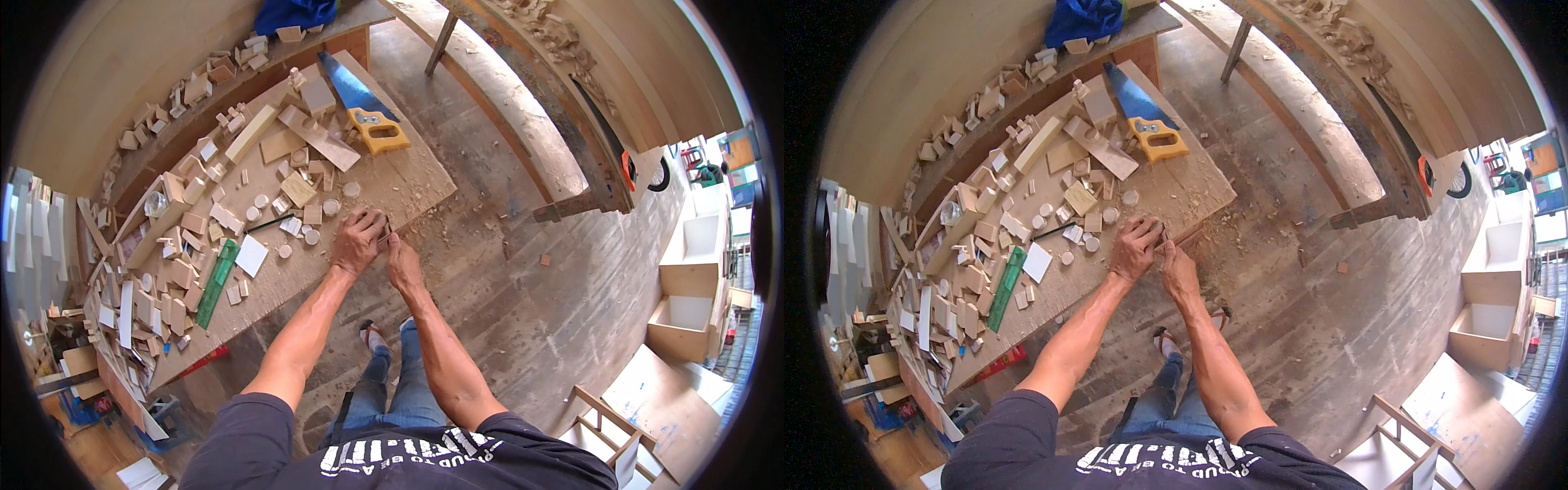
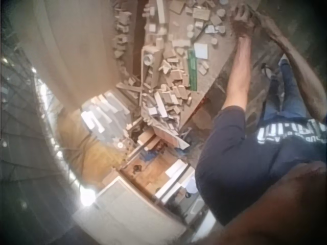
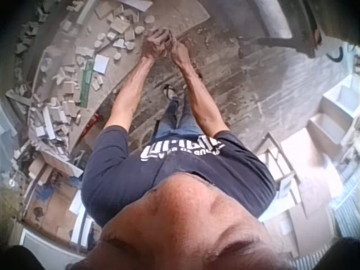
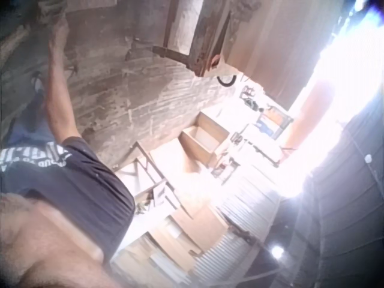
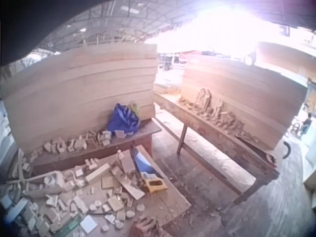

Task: The person carves a small circular piece of wood using a hand tool while holding it against a workbench cluttered with wood scraps.

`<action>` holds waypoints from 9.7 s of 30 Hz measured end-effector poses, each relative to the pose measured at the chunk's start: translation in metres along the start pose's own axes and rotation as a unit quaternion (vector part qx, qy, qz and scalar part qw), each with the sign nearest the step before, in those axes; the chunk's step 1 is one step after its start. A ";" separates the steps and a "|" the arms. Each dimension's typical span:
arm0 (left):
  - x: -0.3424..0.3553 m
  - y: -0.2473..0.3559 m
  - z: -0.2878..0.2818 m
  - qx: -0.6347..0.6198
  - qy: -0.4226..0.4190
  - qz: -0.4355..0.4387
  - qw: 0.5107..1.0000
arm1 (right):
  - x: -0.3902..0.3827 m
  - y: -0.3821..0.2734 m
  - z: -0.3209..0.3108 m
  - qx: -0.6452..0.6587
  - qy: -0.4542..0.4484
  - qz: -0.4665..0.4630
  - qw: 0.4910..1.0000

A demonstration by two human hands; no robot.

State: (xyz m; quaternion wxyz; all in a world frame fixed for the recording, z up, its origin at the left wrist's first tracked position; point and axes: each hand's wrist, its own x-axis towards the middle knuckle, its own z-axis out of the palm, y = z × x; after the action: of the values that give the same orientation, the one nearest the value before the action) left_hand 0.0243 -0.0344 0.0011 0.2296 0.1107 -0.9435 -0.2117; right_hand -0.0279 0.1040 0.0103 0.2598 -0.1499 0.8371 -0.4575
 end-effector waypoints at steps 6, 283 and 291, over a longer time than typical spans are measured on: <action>-0.001 0.000 0.003 -0.011 0.001 -0.001 1.000 | 0.025 -0.006 -0.008 -0.045 -0.065 0.048 0.996; 0.005 0.004 0.006 -0.112 0.043 -0.028 0.992 | -0.007 0.003 -0.024 0.047 -0.037 0.071 0.996; 0.008 0.012 0.002 -0.080 0.018 -0.015 0.997 | 0.005 0.014 -0.021 0.058 -0.088 0.060 0.993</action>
State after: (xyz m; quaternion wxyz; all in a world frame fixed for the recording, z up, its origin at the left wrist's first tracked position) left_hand 0.0154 -0.0256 0.0083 0.2515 0.1096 -0.9176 -0.2876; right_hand -0.0438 0.1236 0.0067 0.3677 -0.1237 0.7904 -0.4741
